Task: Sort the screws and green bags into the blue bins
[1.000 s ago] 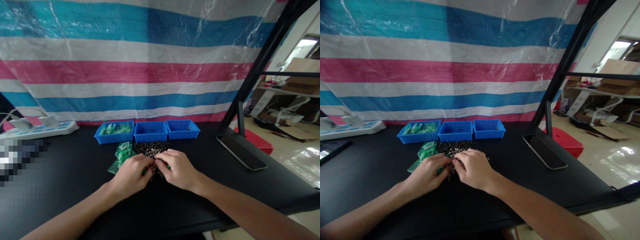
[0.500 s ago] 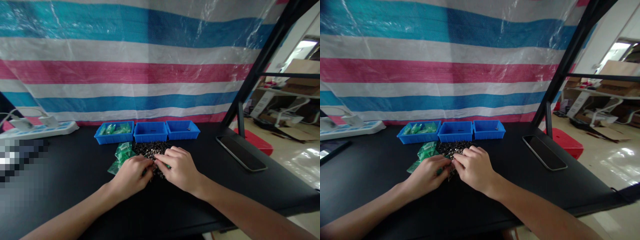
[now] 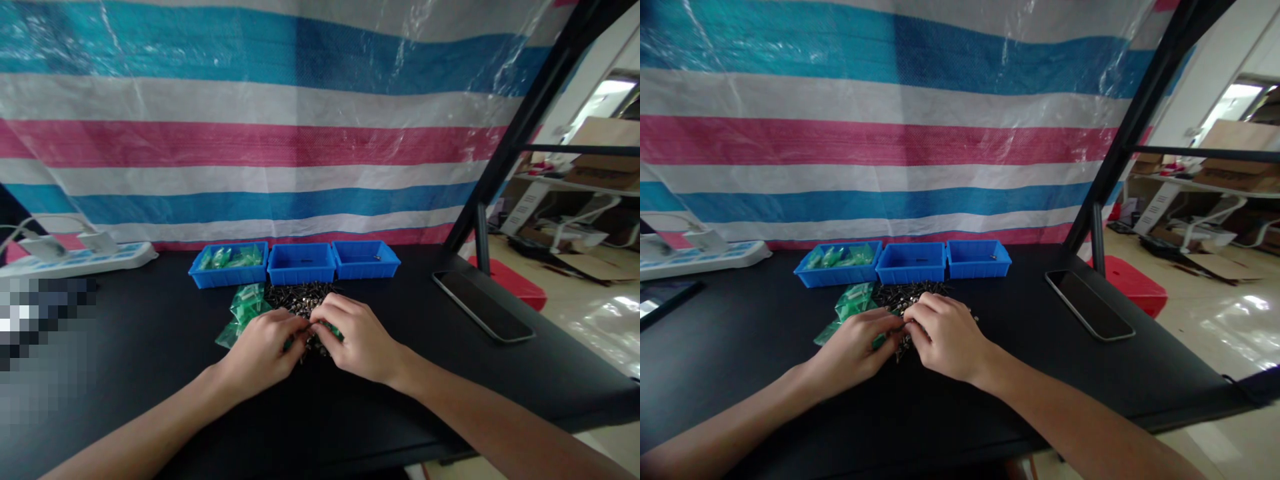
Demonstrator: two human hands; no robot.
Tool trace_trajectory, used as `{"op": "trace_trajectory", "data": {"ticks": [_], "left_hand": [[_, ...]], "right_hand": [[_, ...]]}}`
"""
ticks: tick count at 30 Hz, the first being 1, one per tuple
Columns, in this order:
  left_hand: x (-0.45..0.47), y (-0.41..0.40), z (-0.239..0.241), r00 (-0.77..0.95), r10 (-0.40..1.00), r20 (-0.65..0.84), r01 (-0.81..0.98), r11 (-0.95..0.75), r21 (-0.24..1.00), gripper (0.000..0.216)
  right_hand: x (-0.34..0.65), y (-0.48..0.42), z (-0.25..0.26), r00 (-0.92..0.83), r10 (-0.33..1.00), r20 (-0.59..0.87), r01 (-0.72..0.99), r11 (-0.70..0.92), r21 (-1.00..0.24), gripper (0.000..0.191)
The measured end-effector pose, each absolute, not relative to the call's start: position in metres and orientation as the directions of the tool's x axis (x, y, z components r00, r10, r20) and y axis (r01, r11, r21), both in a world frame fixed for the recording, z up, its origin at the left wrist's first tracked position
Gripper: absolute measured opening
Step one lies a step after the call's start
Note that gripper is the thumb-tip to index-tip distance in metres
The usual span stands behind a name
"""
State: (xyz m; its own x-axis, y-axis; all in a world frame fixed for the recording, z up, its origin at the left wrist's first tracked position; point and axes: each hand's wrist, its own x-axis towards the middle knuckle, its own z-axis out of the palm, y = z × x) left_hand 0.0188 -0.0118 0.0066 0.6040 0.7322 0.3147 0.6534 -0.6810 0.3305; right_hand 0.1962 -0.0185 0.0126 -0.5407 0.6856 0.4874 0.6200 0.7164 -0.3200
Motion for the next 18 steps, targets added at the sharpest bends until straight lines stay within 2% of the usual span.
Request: {"op": "trace_trajectory", "data": {"ticks": [9,18], "left_hand": [[0.0175,-0.0093,0.0049,0.604,0.735,0.308,0.639,-0.678,0.364,0.02],[0.0188,-0.0104,0.0053,0.606,0.73,0.317,0.648,-0.684,0.335,0.018]], "right_hand": [[0.1953,-0.0191,0.013,-0.516,0.699,0.495,0.651,0.696,-0.304,0.014],[0.1949,-0.0179,0.0104,-0.501,0.692,0.521,0.651,0.697,-0.3,0.013]]}}
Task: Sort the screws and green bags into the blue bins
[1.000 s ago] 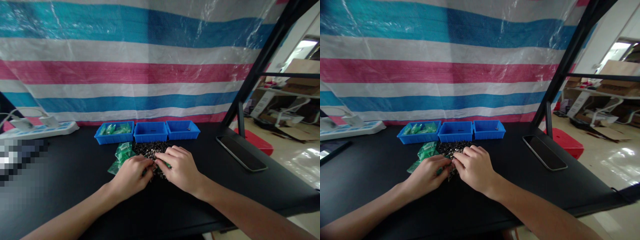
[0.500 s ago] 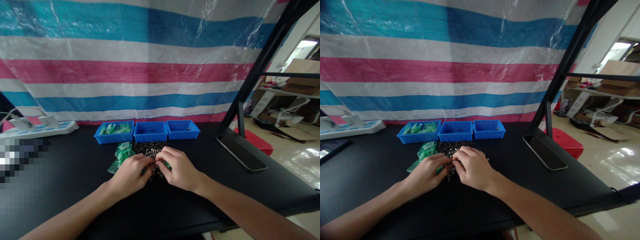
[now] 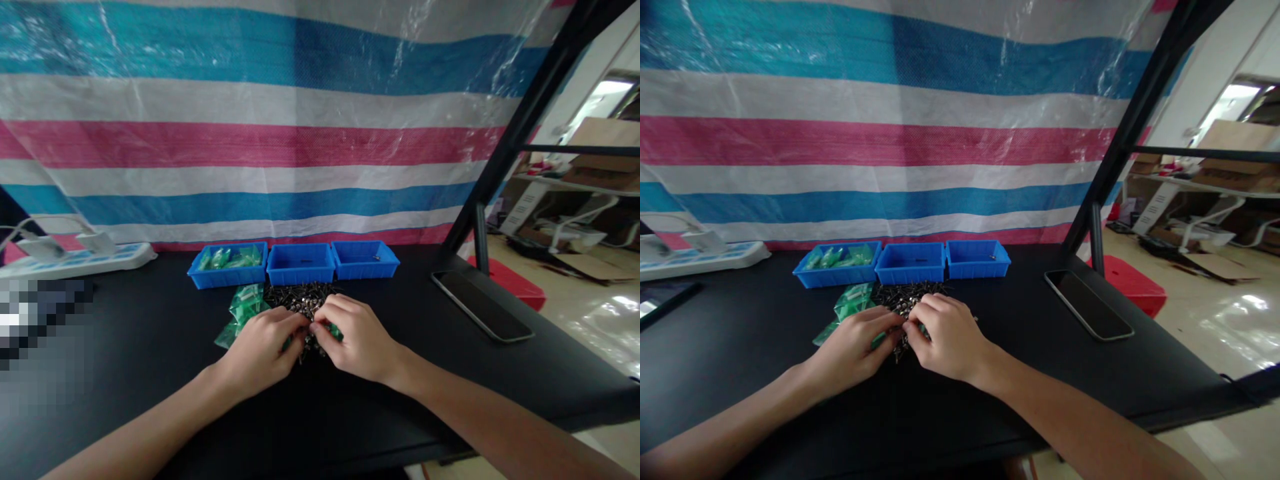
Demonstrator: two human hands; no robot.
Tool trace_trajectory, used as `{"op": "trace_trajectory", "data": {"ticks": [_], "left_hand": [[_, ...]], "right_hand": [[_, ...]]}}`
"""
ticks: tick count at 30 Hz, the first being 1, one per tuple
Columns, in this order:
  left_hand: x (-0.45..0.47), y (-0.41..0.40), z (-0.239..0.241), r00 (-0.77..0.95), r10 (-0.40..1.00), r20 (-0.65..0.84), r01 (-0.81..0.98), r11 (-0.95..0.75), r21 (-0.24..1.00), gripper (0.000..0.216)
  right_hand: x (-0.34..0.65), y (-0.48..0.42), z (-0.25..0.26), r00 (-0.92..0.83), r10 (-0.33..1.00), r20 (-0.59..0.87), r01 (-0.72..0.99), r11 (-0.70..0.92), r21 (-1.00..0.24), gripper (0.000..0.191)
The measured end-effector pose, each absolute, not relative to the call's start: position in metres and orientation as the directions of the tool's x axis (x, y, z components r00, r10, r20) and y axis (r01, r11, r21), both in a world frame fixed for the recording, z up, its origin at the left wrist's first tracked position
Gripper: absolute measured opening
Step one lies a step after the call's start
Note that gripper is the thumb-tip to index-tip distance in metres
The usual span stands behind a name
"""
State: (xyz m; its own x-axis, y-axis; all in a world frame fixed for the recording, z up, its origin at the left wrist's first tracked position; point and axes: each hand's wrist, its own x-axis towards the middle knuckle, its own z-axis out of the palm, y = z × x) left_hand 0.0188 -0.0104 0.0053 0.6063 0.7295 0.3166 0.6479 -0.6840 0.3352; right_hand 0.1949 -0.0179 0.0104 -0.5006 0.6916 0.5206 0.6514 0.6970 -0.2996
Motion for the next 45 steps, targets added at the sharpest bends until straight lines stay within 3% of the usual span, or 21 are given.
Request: {"op": "trace_trajectory", "data": {"ticks": [10,23,39,45], "left_hand": [[0.0189,-0.0112,0.0063,0.617,0.735,0.28,0.656,-0.677,0.333,0.02],[0.0203,-0.0118,0.0081,0.635,0.739,0.227,0.67,-0.673,0.315,0.022],[0.0202,-0.0123,0.0055,0.636,0.711,0.3,0.675,-0.701,0.231,0.018],[0.0192,-0.011,0.005,0.608,0.734,0.301,0.671,-0.678,0.3,0.021]], "right_hand": [[0.1942,-0.0189,0.0115,-0.509,0.692,0.512,0.62,0.708,-0.339,0.008],[0.1941,-0.0181,0.0111,-0.576,0.662,0.479,0.628,0.734,-0.259,0.01],[0.1939,-0.0182,0.01,-0.569,0.688,0.45,0.657,0.71,-0.255,0.011],[0.193,-0.0189,0.0121,-0.556,0.691,0.462,0.638,0.711,-0.296,0.008]]}}
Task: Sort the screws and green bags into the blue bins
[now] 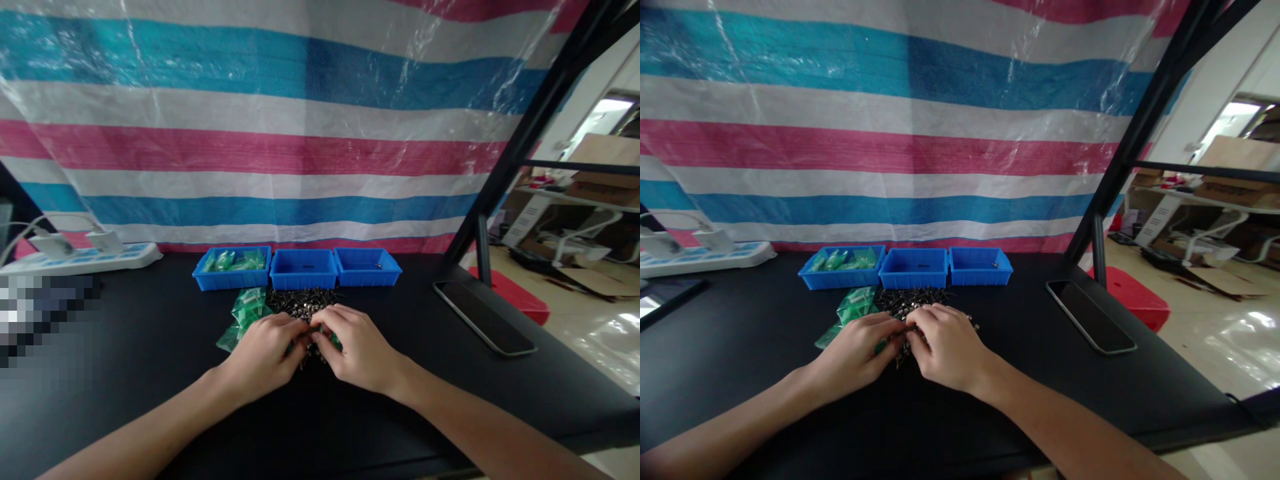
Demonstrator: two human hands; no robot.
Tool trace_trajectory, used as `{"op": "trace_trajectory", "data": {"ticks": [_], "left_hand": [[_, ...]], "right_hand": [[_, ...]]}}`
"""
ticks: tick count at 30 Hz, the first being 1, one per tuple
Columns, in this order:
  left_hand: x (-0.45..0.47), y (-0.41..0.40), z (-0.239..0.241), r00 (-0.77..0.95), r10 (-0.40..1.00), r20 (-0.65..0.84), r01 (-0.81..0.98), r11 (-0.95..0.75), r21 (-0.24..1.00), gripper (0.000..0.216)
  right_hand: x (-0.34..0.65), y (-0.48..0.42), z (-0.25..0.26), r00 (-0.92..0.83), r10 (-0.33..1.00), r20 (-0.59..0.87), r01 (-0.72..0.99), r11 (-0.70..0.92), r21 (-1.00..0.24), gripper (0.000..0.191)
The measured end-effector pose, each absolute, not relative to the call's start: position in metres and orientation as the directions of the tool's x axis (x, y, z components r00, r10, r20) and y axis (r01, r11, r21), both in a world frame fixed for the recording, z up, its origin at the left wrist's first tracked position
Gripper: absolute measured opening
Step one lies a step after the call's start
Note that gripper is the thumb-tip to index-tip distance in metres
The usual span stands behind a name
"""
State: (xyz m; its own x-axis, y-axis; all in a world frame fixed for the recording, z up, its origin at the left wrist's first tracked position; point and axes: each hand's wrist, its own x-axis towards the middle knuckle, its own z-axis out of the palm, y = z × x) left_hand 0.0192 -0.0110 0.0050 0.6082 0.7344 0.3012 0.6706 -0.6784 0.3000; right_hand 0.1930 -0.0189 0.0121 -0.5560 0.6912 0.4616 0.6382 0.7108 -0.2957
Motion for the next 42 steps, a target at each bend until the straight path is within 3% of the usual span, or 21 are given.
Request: {"op": "trace_trajectory", "data": {"ticks": [4,11,17,35,40,42], "left_hand": [[0.0186,-0.0112,0.0029,0.633,0.718,0.289,0.663,-0.696,0.275,0.02],[0.0182,-0.011,0.0001,0.665,0.675,0.319,0.694,-0.717,0.07,0.022],[0.0189,-0.0126,-0.0015,0.656,0.661,0.363,0.708,-0.706,0.007,0.019],[0.0192,-0.0167,0.0046,0.645,0.673,0.363,0.69,-0.717,0.104,0.02],[0.0181,-0.0138,0.0062,0.611,0.706,0.357,0.706,-0.69,0.158,0.021],[0.0176,-0.0128,0.0065,0.6,0.717,0.355,0.713,-0.68,0.17,0.022]], "right_hand": [[0.1931,-0.0183,0.0117,-0.58,0.681,0.447,0.641,0.72,-0.265,0.011],[0.1925,-0.0197,0.0112,-0.547,0.7,0.46,0.696,0.685,-0.215,0.009],[0.191,-0.022,0.0119,-0.537,0.697,0.476,0.702,0.682,-0.206,0.009],[0.1916,-0.0215,0.0113,-0.511,0.714,0.479,0.729,0.655,-0.2,0.018],[0.1915,-0.0212,0.0118,-0.485,0.729,0.482,0.693,0.657,-0.296,0.009],[0.1917,-0.0206,0.0116,-0.471,0.727,0.5,0.67,0.663,-0.334,0.014]]}}
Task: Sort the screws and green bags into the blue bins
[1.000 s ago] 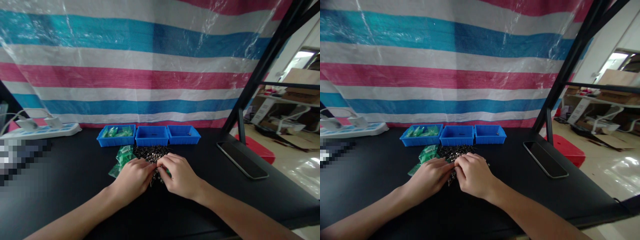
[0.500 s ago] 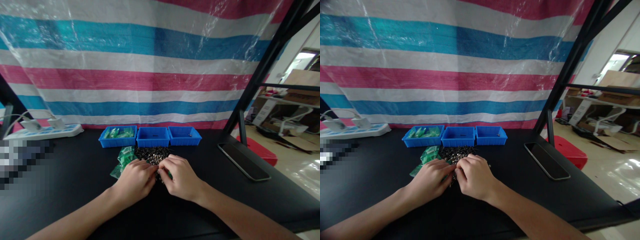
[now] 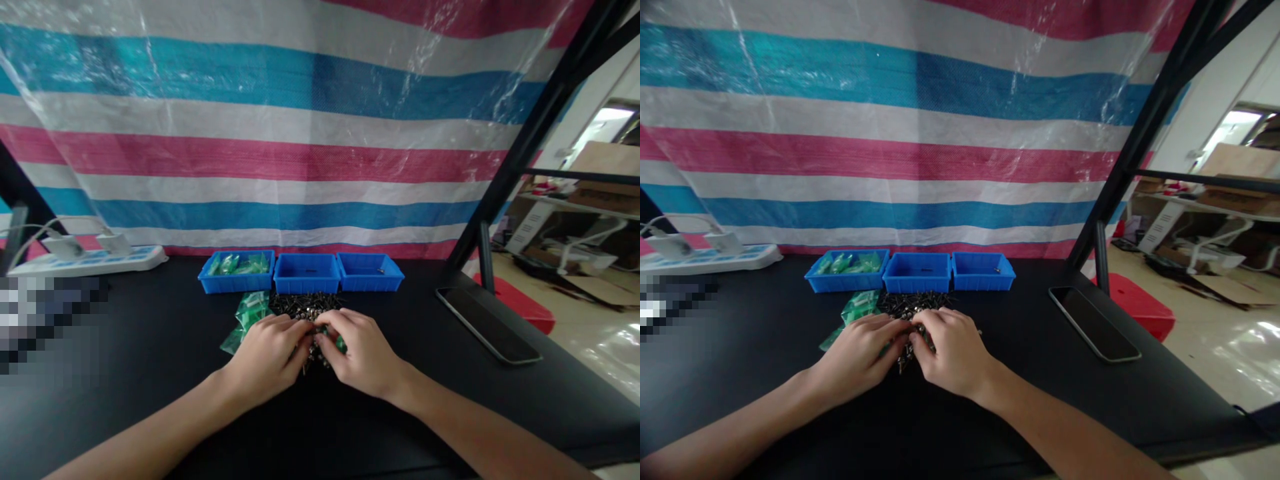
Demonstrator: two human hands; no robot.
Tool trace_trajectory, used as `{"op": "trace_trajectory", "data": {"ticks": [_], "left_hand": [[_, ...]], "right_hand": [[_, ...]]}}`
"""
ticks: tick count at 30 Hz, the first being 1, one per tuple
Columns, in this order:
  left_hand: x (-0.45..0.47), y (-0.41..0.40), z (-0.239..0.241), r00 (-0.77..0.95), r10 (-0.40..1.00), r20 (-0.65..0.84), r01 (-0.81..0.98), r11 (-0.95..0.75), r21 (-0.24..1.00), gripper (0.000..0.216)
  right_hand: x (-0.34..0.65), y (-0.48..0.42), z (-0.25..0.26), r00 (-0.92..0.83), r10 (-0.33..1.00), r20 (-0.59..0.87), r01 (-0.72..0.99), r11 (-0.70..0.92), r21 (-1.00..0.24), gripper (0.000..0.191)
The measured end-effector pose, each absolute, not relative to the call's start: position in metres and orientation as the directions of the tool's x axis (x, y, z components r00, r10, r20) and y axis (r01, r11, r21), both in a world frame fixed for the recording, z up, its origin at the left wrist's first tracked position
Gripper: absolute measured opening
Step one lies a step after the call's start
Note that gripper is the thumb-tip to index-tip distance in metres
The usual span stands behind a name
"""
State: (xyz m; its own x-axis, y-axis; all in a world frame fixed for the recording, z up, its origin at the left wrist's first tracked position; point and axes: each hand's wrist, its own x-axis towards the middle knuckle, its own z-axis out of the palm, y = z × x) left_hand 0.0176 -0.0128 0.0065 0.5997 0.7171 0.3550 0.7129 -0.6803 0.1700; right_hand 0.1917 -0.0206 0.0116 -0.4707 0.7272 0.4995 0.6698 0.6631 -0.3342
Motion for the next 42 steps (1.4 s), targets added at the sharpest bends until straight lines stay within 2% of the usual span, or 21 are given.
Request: {"op": "trace_trajectory", "data": {"ticks": [2,7,11,14,16,18,20,22,24,31,42], "left_hand": [[0.017,-0.013,0.007,0.602,0.717,0.352,0.706,-0.684,0.184,0.023],[0.017,-0.014,0.012,0.628,0.703,0.332,0.669,-0.707,0.231,0.023],[0.017,-0.013,0.014,0.598,0.727,0.337,0.674,-0.684,0.279,0.027],[0.015,-0.009,0.013,0.56,0.76,0.33,0.701,-0.647,0.301,0.03],[0.014,-0.006,0.012,0.552,0.772,0.315,0.712,-0.633,0.303,0.03],[0.013,-0.004,0.011,0.562,0.767,0.311,0.708,-0.64,0.299,0.028],[0.013,-0.003,0.01,0.576,0.752,0.321,0.691,-0.658,0.299,0.026],[0.013,-0.004,0.01,0.583,0.741,0.332,0.68,-0.669,0.299,0.025],[0.013,-0.004,0.009,0.586,0.739,0.332,0.678,-0.672,0.297,0.024],[0.014,0.006,0.004,0.566,0.75,0.342,0.678,-0.66,0.324,0.022],[0.011,0.021,-0.004,0.519,0.77,0.371,0.673,-0.636,0.377,0.021]], "right_hand": [[0.192,-0.019,0.011,-0.456,0.719,0.525,0.649,0.672,-0.356,0.018],[0.193,-0.019,0.007,-0.45,0.67,0.591,0.599,0.717,-0.357,0.011],[0.194,-0.02,0.016,-0.421,0.588,0.691,0.599,0.752,-0.275,0.009],[0.195,-0.009,0.034,-0.301,0.49,0.818,0.633,0.744,-0.213,0.008],[0.194,0.007,0.045,-0.232,0.467,0.853,0.714,0.678,-0.177,0.012],[0.192,0.022,0.053,-0.258,0.525,0.811,0.806,0.579,-0.119,0.017],[0.189,0.031,0.056,-0.345,0.624,0.701,0.856,0.516,-0.038,0.035],[0.189,0.029,0.054,-0.371,0.654,0.659,0.867,0.498,-0.007,0.047],[0.192,0.021,0.049,-0.363,0.665,0.653,0.865,0.5,-0.028,0.045],[0.226,0.032,0.02,-0.246,0.789,0.563,0.866,0.44,-0.239,0.015],[0.227,0.042,0.007,-0.163,0.798,0.58,0.846,0.415,-0.334,0.013]]}}
